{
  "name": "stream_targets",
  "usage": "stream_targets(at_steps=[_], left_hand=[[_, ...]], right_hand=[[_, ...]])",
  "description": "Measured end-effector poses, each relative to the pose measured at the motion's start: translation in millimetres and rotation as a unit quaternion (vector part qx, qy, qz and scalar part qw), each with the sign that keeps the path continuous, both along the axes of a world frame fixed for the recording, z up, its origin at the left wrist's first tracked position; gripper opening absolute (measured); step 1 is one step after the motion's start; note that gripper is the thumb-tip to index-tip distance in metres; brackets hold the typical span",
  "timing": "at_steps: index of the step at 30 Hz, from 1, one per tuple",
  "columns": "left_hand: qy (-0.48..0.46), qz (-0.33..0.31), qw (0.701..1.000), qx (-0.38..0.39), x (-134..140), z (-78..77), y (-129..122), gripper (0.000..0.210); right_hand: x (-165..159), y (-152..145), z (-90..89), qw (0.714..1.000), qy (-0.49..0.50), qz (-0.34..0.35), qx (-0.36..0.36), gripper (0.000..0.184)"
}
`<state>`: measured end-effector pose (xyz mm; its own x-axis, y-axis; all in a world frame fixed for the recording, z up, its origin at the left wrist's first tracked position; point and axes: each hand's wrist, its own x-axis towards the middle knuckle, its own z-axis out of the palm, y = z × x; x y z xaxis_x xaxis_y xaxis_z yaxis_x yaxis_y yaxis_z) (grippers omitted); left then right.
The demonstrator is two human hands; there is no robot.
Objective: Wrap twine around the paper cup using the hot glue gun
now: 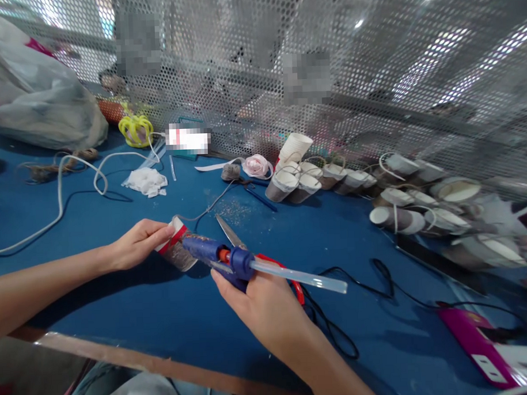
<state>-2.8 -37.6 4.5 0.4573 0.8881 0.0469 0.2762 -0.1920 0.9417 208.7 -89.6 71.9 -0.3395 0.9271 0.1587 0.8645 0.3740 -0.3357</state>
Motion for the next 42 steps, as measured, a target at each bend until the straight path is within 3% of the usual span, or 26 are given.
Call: stream_targets(at_steps=[18,26,33,38,40,42], left_hand=[[-0.02,0.0,1.0,-0.008,-0.1,-0.6,-0.2,0.046],[0.003,0.007,1.0,0.01,-0.7,-1.3,0.2,0.046],[-0.009,0.0,1.0,0.001,-0.5,-2.3,0.3,0.046],[0.003,-0.001,1.0,0.018,-0.4,-1.7,0.0,0.046],[0.009,-0.006,1.0,0.027,-0.5,-1.0,-0.2,0.045],[0.016,-0.01,0.999,0.038,-0.8,-0.3,-0.6,0.045]], right_hand=[[-2.4,-1.5,-2.7,0.999,0.03,-0.007,-0.019,0.02],[4.1,6.8,-7.7,0.984,0.098,-0.077,-0.126,0.029],[4.2,12.9,-12.0,0.977,0.133,-0.072,-0.151,0.029],[9.8,23.3,-12.4,0.952,0.203,-0.049,-0.222,0.031],[17.8,33.7,-14.8,0.947,0.24,-0.074,-0.201,0.03],[29.2,47.3,-18.9,0.947,0.255,-0.163,-0.111,0.031]])
